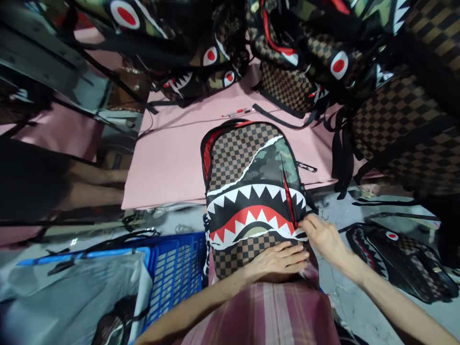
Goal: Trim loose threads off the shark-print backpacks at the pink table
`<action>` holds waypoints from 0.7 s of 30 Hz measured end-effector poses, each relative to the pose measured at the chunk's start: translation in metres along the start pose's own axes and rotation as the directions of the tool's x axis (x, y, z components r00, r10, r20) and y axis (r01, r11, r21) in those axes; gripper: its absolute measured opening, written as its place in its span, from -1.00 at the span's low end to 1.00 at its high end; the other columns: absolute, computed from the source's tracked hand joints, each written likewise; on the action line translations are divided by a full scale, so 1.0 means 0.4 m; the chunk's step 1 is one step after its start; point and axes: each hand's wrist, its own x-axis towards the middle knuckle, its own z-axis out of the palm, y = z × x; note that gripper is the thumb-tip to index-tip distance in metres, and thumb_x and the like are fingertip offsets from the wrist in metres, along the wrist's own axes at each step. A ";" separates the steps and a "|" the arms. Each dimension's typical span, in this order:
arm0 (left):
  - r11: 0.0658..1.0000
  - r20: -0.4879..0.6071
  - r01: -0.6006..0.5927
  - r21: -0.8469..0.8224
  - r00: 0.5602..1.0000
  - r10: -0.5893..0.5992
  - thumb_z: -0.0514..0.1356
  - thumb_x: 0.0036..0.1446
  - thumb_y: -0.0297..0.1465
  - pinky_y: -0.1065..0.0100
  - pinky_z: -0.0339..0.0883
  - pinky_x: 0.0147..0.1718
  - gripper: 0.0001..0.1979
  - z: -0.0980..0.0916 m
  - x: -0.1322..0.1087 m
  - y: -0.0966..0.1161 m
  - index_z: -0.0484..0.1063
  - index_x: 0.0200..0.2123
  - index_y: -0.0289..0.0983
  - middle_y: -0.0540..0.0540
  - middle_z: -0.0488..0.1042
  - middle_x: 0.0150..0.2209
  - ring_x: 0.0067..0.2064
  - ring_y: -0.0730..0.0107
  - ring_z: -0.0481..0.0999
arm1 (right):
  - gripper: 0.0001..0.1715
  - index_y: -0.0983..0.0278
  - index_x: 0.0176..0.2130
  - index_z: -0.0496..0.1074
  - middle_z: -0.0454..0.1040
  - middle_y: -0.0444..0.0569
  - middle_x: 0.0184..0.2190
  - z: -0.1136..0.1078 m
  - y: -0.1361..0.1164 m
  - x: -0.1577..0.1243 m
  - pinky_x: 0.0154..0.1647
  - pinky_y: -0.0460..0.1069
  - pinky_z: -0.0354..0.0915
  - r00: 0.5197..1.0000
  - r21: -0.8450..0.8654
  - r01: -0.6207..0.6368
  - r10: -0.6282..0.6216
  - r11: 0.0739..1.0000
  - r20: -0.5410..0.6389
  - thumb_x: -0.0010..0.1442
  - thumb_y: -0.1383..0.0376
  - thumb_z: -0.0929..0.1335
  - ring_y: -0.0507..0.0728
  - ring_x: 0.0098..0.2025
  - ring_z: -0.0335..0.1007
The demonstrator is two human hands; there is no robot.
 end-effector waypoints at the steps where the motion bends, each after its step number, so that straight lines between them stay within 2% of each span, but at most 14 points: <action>1: 1.000 0.019 0.008 0.001 1.000 -0.008 -0.10 0.29 -0.44 0.28 -0.05 0.22 -0.62 -0.001 -0.004 -0.001 0.23 0.13 -0.15 0.08 0.15 0.23 0.27 0.40 0.04 | -0.71 0.27 -0.26 0.36 0.37 -0.04 -0.35 -0.012 0.013 0.026 -0.51 -0.12 0.16 0.999 0.015 0.039 -0.039 0.999 0.003 0.23 0.47 0.13 0.01 -0.42 0.32; 5: 0.997 0.126 0.075 0.012 0.989 -0.076 -0.13 0.30 -0.43 0.18 -0.08 0.24 -0.60 -0.014 -0.024 -0.005 0.16 0.18 -0.21 0.02 0.06 0.27 0.30 0.33 -0.06 | -0.72 0.24 -0.27 0.42 0.34 -0.08 -0.39 -0.041 0.040 0.131 -0.53 -0.12 0.06 0.982 0.022 0.186 -0.187 0.982 0.039 0.24 0.43 0.16 0.00 -0.42 0.27; 10: 0.986 0.115 0.170 -0.005 0.979 -0.168 -0.12 0.28 -0.49 0.16 -0.10 0.25 -0.59 -0.014 -0.043 0.001 0.16 0.18 -0.24 0.03 0.03 0.28 0.31 0.32 -0.09 | -0.74 0.24 -0.32 0.46 0.36 -0.08 -0.39 -0.041 0.022 0.170 -0.54 -0.10 0.01 0.978 0.015 0.207 -0.208 0.978 0.034 0.24 0.36 0.20 -0.01 -0.41 0.28; 12: 0.981 0.130 0.188 -0.042 0.975 -0.182 -0.11 0.28 -0.48 0.16 -0.09 0.25 -0.59 -0.006 -0.048 0.006 0.15 0.18 -0.26 0.00 0.06 0.27 0.31 0.34 -0.09 | -0.74 0.27 -0.33 0.46 0.38 -0.06 -0.40 -0.053 0.017 0.191 -0.53 -0.08 0.03 0.985 0.005 0.162 -0.161 0.987 -0.057 0.24 0.34 0.20 0.01 -0.42 0.28; 14: 0.981 0.155 0.170 -0.097 0.976 -0.154 -0.10 0.28 -0.48 0.16 -0.07 0.25 -0.61 0.002 -0.051 0.009 0.17 0.16 -0.26 -0.03 0.09 0.26 0.30 0.35 -0.06 | -0.73 0.28 -0.34 0.46 0.39 -0.04 -0.41 -0.078 0.022 0.249 -0.50 -0.06 0.07 0.973 0.013 0.045 -0.041 0.999 -0.227 0.24 0.29 0.21 0.03 -0.43 0.27; 16: 0.976 0.175 0.159 -0.152 0.976 -0.131 -0.11 0.28 -0.49 0.16 -0.06 0.24 -0.62 0.006 -0.052 0.012 0.19 0.14 -0.26 -0.04 0.11 0.25 0.30 0.36 -0.05 | -0.74 0.28 -0.36 0.46 0.39 -0.03 -0.40 -0.110 0.038 0.340 -0.43 -0.04 0.12 0.915 0.070 -0.086 0.107 0.994 -0.389 0.22 0.24 0.24 0.06 -0.40 0.28; 17: 0.970 0.183 0.169 -0.174 0.973 -0.137 -0.11 0.28 -0.49 0.15 -0.06 0.24 -0.62 0.007 -0.050 0.013 0.19 0.14 -0.26 -0.04 0.12 0.25 0.30 0.36 -0.05 | -0.75 0.28 -0.36 0.47 0.39 -0.02 -0.37 -0.125 0.050 0.391 -0.38 -0.02 0.15 0.890 0.110 -0.109 0.147 0.988 -0.432 0.20 0.24 0.25 0.09 -0.36 0.29; 19: 0.953 0.193 0.214 -0.216 0.966 -0.173 -0.12 0.29 -0.50 0.15 -0.08 0.25 -0.61 0.004 -0.046 0.017 0.17 0.15 -0.25 -0.04 0.13 0.24 0.30 0.38 -0.07 | -0.80 0.28 -0.36 0.47 0.40 -0.02 -0.35 -0.141 0.076 0.481 -0.27 0.03 0.18 0.887 0.207 -0.100 0.182 0.973 -0.425 0.14 0.23 0.30 0.12 -0.30 0.30; 21: 0.931 0.186 0.239 -0.275 0.964 -0.192 -0.13 0.29 -0.48 0.18 -0.12 0.26 -0.62 -0.007 -0.046 0.021 0.19 0.14 -0.23 -0.01 0.18 0.22 0.30 0.42 -0.07 | -0.79 0.28 -0.32 0.47 0.41 -0.02 -0.33 -0.132 0.101 0.533 -0.19 0.07 0.20 0.900 0.345 -0.079 0.216 0.935 -0.379 0.05 0.20 0.37 0.14 -0.26 0.30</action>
